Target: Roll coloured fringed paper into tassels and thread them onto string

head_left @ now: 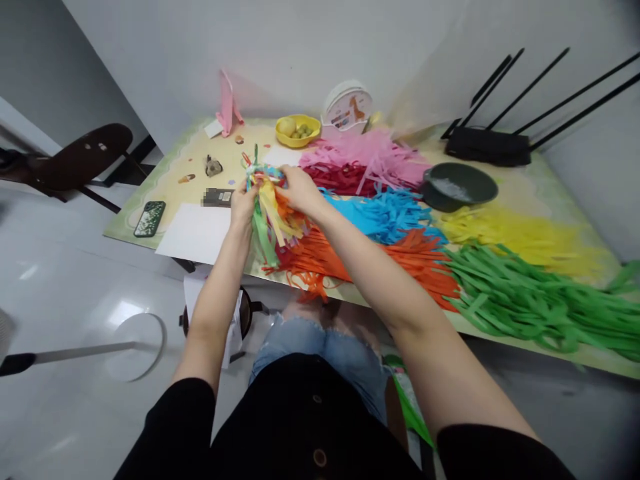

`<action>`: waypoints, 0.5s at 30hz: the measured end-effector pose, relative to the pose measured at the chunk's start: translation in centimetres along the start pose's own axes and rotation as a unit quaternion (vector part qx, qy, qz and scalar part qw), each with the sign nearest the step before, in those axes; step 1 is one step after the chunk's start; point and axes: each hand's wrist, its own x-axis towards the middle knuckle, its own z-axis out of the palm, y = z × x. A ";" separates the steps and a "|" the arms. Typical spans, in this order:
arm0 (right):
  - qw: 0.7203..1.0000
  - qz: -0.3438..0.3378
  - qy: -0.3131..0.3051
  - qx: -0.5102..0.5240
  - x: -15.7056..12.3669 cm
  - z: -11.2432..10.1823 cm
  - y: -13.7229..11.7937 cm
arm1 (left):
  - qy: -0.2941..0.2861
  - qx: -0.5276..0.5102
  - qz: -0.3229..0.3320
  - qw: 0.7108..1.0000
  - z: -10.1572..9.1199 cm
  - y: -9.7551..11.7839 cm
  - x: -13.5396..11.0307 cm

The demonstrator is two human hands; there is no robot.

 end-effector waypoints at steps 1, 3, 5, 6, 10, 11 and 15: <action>0.998 -0.004 0.014 -0.063 -0.3 0.0 0.2 | 0.029 -0.006 -0.026 0.999 -0.3 -0.8 0.0; 0.992 -0.031 0.004 -0.122 -1.4 0.6 0.7 | 0.069 -0.016 -0.059 0.996 -1.0 -2.4 -0.2; 0.986 -0.079 -0.071 -0.132 -2.7 2.1 1.3 | 0.089 -0.018 -0.075 0.993 -1.5 -3.8 -0.4; 0.980 -0.089 -0.113 -0.137 -3.3 3.1 1.7 | 0.093 -0.020 -0.084 0.992 -1.6 -4.3 -0.4; 0.965 -0.061 -0.165 -0.194 -3.8 6.4 3.3 | 0.077 -0.035 -0.135 0.987 -1.3 -4.9 -0.1; 0.964 -0.055 -0.157 -0.208 -3.4 6.8 3.7 | 0.069 -0.039 -0.143 0.986 -1.4 -4.7 0.0; 0.960 -0.033 -0.146 -0.235 -1.6 7.3 5.3 | 0.074 -0.042 -0.130 0.988 -5.0 -2.4 -1.5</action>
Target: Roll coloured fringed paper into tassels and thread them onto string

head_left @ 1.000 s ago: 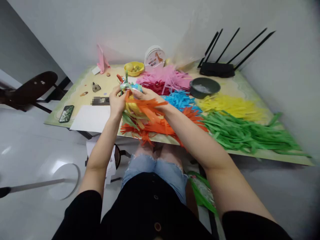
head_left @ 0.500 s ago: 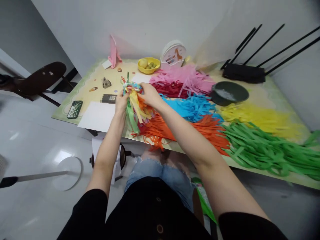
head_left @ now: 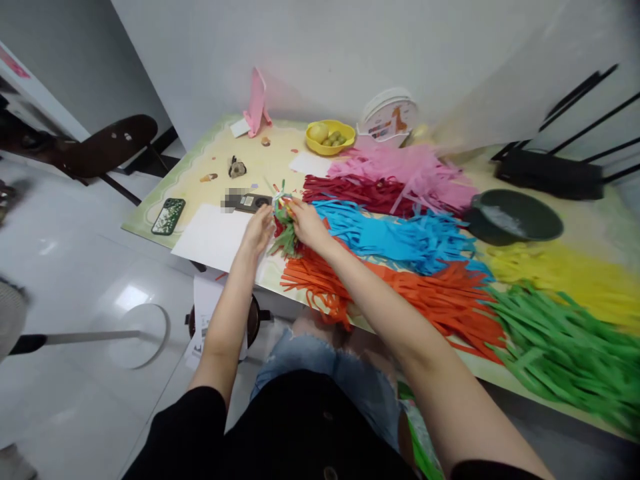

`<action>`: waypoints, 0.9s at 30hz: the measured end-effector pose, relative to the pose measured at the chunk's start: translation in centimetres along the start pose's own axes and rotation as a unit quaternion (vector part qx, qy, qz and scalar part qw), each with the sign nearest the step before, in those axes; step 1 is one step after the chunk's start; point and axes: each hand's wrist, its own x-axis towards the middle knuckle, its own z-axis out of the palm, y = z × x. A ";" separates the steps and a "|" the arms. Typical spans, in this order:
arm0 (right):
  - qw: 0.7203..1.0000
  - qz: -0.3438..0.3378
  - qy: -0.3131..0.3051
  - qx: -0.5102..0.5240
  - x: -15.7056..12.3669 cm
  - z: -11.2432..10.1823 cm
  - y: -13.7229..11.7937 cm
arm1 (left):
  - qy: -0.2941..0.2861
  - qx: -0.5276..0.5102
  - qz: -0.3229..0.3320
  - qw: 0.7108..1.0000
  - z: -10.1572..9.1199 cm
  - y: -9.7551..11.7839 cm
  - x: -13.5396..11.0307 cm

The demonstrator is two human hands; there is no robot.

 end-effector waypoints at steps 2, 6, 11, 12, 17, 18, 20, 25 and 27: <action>1.000 0.019 -0.017 -0.009 0.2 0.6 0.7 | 0.054 0.051 0.094 0.993 -4.8 1.1 -1.8; 0.996 0.039 -0.073 -0.023 -0.3 2.2 1.5 | 0.322 0.297 0.206 0.875 -17.0 1.0 -7.0; 0.991 0.054 -0.118 -0.035 0.1 0.8 1.2 | 0.392 0.430 -0.013 0.813 -26.4 -6.1 -12.5; 0.991 0.057 -0.120 -0.034 0.3 0.0 0.9 | 0.390 0.452 -0.063 0.800 -27.2 -8.0 -13.1; 0.998 0.066 -0.019 -0.002 -1.3 -4.9 -0.7 | 0.383 0.528 -0.217 0.727 -29.3 -14.1 -14.5; 0.998 0.062 0.017 0.003 -2.2 -5.9 -1.0 | 0.381 0.538 -0.227 0.717 -29.6 -14.4 -14.6; 0.995 0.048 0.084 0.013 -4.2 -7.8 -1.7 | 0.379 0.555 -0.232 0.703 -30.2 -14.5 -14.8; 0.982 -0.003 0.190 0.014 -10.0 -10.9 -3.6 | 0.381 0.562 -0.207 0.704 -30.7 -13.2 -15.2; 0.981 -0.008 0.196 0.013 -12.1 -11.4 -4.2 | 0.378 0.553 -0.183 0.719 -30.8 -12.1 -15.8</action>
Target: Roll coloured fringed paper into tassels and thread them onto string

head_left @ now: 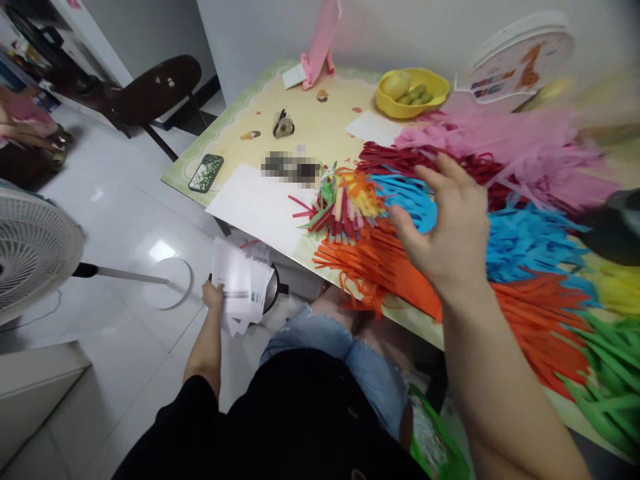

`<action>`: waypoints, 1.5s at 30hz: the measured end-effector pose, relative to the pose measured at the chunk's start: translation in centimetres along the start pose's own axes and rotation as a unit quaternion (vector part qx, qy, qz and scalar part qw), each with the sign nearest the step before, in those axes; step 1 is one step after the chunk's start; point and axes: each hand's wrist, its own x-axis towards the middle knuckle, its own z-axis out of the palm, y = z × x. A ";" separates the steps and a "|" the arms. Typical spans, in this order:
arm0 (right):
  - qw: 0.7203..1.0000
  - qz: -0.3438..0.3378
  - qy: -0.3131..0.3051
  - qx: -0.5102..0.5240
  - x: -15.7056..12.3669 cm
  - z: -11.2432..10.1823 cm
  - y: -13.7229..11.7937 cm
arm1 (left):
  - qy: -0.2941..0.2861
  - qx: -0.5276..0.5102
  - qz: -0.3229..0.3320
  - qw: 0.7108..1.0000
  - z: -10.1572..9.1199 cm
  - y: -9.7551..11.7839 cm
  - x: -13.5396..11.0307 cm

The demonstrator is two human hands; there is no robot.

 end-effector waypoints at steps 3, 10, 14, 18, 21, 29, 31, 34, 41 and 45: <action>1.000 0.011 0.024 0.017 -2.8 -1.3 -0.8 | 0.024 -0.050 0.042 0.998 -3.3 -0.7 -0.9; 0.989 0.031 0.023 0.142 -9.8 -1.4 -4.1 | 0.274 -0.210 0.154 0.926 -15.7 -2.5 -7.2; 0.961 0.094 -0.043 0.258 -11.8 0.3 -4.9 | 0.265 -0.307 0.236 0.883 -15.6 0.7 -13.5; 0.882 0.224 -0.052 0.412 -13.9 0.3 -2.0 | -0.097 -0.396 0.334 0.850 -8.4 6.3 -21.8; 0.842 0.347 0.066 0.409 -17.3 -1.5 1.5 | -0.350 -0.417 0.354 0.760 -3.9 10.4 -26.7; 0.833 0.418 0.050 0.359 -23.7 -5.0 4.0 | -0.252 -0.314 0.611 0.682 -6.2 19.7 -29.0; 0.832 0.413 0.048 0.367 -23.5 -5.2 3.5 | -0.202 -0.267 0.648 0.684 -6.7 21.4 -29.2; 0.829 0.405 0.038 0.383 -23.0 -5.6 3.3 | -0.152 -0.236 0.673 0.684 -6.9 23.0 -29.4; 0.842 0.401 0.061 0.357 -21.8 -5.4 2.8 | -0.266 -0.246 0.625 0.691 -7.3 24.2 -29.7; 0.841 0.408 0.075 0.346 -21.2 -5.0 2.6 | -0.293 -0.209 0.621 0.697 -7.6 24.6 -29.9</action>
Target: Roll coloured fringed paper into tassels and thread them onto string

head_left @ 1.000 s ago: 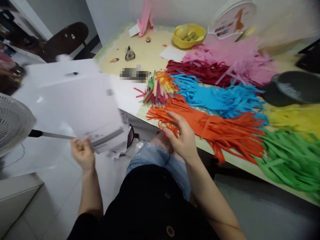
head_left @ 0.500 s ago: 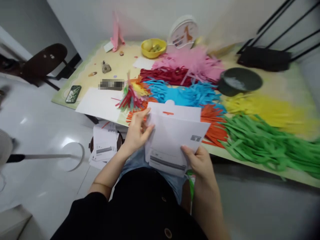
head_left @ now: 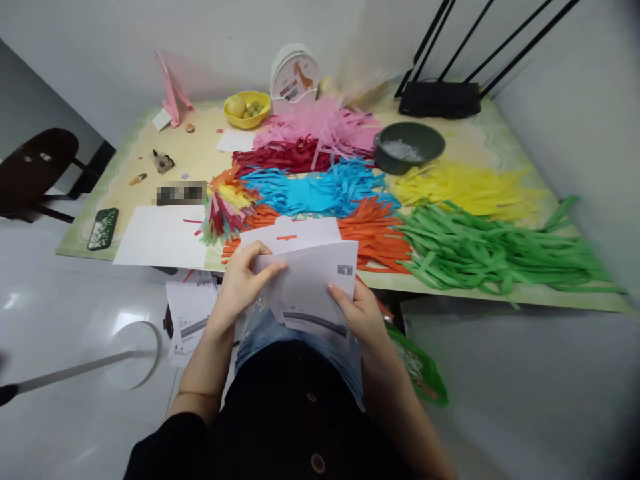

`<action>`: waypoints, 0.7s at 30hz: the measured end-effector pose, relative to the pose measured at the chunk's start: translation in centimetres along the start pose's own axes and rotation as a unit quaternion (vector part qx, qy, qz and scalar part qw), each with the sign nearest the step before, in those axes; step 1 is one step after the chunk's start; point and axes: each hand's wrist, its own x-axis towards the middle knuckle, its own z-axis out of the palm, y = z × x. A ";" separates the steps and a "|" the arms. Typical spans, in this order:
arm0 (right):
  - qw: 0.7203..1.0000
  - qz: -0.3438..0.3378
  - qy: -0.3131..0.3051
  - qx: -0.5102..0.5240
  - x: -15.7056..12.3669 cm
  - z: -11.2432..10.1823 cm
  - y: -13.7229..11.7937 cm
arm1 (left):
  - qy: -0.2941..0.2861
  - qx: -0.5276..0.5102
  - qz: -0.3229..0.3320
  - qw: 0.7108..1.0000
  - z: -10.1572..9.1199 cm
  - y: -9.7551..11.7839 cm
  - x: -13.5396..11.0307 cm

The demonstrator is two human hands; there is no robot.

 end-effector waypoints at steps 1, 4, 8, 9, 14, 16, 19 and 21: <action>1.000 0.001 -0.005 -0.001 0.1 -0.1 0.0 | -0.008 -0.005 -0.001 1.000 -0.1 0.1 0.1; 0.997 0.023 -0.066 0.021 0.2 -1.0 0.1 | -0.053 -0.052 -0.012 0.997 -0.6 0.6 0.2; 0.967 0.090 -0.214 0.103 0.7 -2.0 0.1 | -0.154 -0.117 -0.034 0.980 -1.7 1.0 0.8; 0.963 0.097 -0.227 0.111 0.8 -2.0 0.0 | -0.174 -0.127 -0.033 0.976 -1.9 0.9 1.1; 0.962 0.088 -0.218 0.135 1.2 -0.3 -1.4 | -0.199 -0.197 -0.032 0.959 -2.4 -1.4 2.8; 0.956 0.098 -0.227 0.155 1.3 0.7 -1.8 | -0.182 -0.249 -0.044 0.950 -2.3 -2.2 3.1; 0.971 0.094 -0.157 0.155 1.4 2.0 -2.1 | -0.132 -0.347 -0.045 0.928 -1.6 -2.3 3.3; 0.985 0.079 -0.071 0.136 1.7 2.6 -2.3 | -0.072 -0.390 -0.044 0.917 -0.7 -1.8 3.3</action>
